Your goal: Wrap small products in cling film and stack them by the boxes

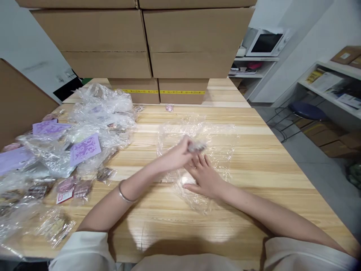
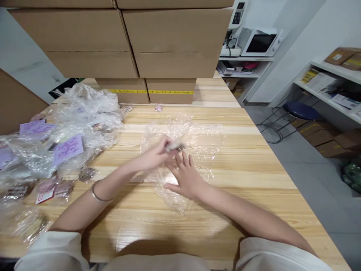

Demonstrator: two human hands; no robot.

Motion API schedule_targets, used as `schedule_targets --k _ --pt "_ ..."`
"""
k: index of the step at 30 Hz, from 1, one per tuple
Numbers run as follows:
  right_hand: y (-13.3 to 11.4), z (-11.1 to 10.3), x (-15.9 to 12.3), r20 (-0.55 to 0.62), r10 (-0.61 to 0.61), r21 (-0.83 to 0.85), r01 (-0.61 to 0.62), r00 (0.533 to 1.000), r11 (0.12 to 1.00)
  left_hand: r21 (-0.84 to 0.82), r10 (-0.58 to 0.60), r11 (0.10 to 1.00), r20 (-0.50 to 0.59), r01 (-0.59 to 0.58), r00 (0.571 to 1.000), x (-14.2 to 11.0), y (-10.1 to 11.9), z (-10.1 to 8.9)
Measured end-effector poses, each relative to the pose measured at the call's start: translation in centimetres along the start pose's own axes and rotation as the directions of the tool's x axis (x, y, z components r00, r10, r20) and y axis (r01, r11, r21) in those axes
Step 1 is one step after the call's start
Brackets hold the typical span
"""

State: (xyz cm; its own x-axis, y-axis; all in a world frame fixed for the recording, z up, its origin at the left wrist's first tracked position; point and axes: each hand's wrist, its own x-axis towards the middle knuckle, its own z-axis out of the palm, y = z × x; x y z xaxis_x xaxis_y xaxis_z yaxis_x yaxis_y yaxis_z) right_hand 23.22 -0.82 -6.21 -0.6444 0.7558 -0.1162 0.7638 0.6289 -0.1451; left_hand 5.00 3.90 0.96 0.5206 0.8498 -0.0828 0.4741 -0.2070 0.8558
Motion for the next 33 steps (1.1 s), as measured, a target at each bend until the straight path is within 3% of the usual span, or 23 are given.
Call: schedule_targets --k 1,2,5,9,12,15,17,19,21,23,24,26,27,29,31,33 --pt "-0.5 0.2 -0.2 -0.001 0.022 -0.035 -0.022 1.000 0.999 0.010 0.018 1.000 0.052 -0.018 0.998 0.1 0.0 1.7" --pt "-1.0 0.4 -0.5 0.003 0.055 -0.073 -0.055 0.998 0.996 0.056 0.035 0.998 0.038 -0.037 0.999 0.3 -0.3 3.1" --pt "-2.8 0.9 -1.6 0.028 0.201 -0.198 -0.192 0.979 0.961 0.272 0.058 0.962 -0.103 -0.028 0.993 1.2 -2.7 5.3" --pt "-5.0 0.1 -3.4 0.082 0.272 -0.255 -0.244 0.959 0.936 0.419 0.074 0.908 -0.189 0.012 0.979 2.0 -4.9 4.8" --pt "-4.8 -2.3 -3.8 0.149 0.245 -0.157 -0.222 0.958 0.962 0.405 0.026 0.914 -0.119 0.025 0.993 1.7 -4.4 3.4" --pt "-1.1 -5.3 -2.5 0.154 0.312 -0.016 -0.314 0.937 0.949 0.426 0.065 0.905 -0.117 -0.009 0.991 0.8 -3.5 1.5" --pt "3.3 -6.4 -0.9 -0.060 0.450 0.056 -0.447 0.891 0.893 0.498 0.114 0.866 -0.271 0.038 0.956 0.1 -3.2 -0.2" --pt "8.1 -6.3 0.5 -0.313 0.525 0.157 -0.502 0.792 0.851 0.591 0.137 0.778 -0.489 0.211 0.862 -0.5 -3.6 -2.1" --pt "12.3 -5.2 1.4 -0.372 0.509 0.164 -0.484 0.776 0.859 0.611 0.072 0.652 -0.639 0.449 0.766 -1.0 -4.5 -3.9" --pt "14.8 -4.1 1.7 -0.302 0.543 0.187 -0.510 0.784 0.840 0.561 -0.156 0.557 -0.654 0.613 0.740 -1.3 -5.9 -5.5" --pt "15.3 -3.7 1.7 -0.242 0.562 0.196 -0.528 0.791 0.827 0.535 -0.296 0.555 -0.589 0.638 0.752 -1.4 -6.7 -6.2" --pt "15.3 -3.5 1.4 -0.123 0.593 0.190 -0.567 0.796 0.801 0.488 -0.423 0.645 -0.412 0.588 0.807 -1.2 -8.3 -7.3" --pt "14.9 -3.7 1.1 -0.072 0.607 0.161 -0.591 0.792 0.790 0.465 -0.402 0.703 -0.365 0.538 0.840 -0.9 -9.0 -7.8" --pt "13.6 -4.5 0.4 0.016 0.629 0.050 -0.629 0.778 0.776 0.453 -0.249 0.776 -0.420 0.439 0.873 0.0 -10.2 -8.7" --pt "12.0 -5.2 -0.5 0.110 0.637 -0.097 -0.629 0.763 0.771 0.485 -0.063 0.786 -0.553 0.383 0.830 1.1 -10.7 -9.5" --pt "10.4 -5.6 -1.9 0.206 0.639 -0.204 -0.607 0.741 0.768 0.529 0.082 0.764 -0.648 0.370 0.757 2.1 -10.4 -9.9"
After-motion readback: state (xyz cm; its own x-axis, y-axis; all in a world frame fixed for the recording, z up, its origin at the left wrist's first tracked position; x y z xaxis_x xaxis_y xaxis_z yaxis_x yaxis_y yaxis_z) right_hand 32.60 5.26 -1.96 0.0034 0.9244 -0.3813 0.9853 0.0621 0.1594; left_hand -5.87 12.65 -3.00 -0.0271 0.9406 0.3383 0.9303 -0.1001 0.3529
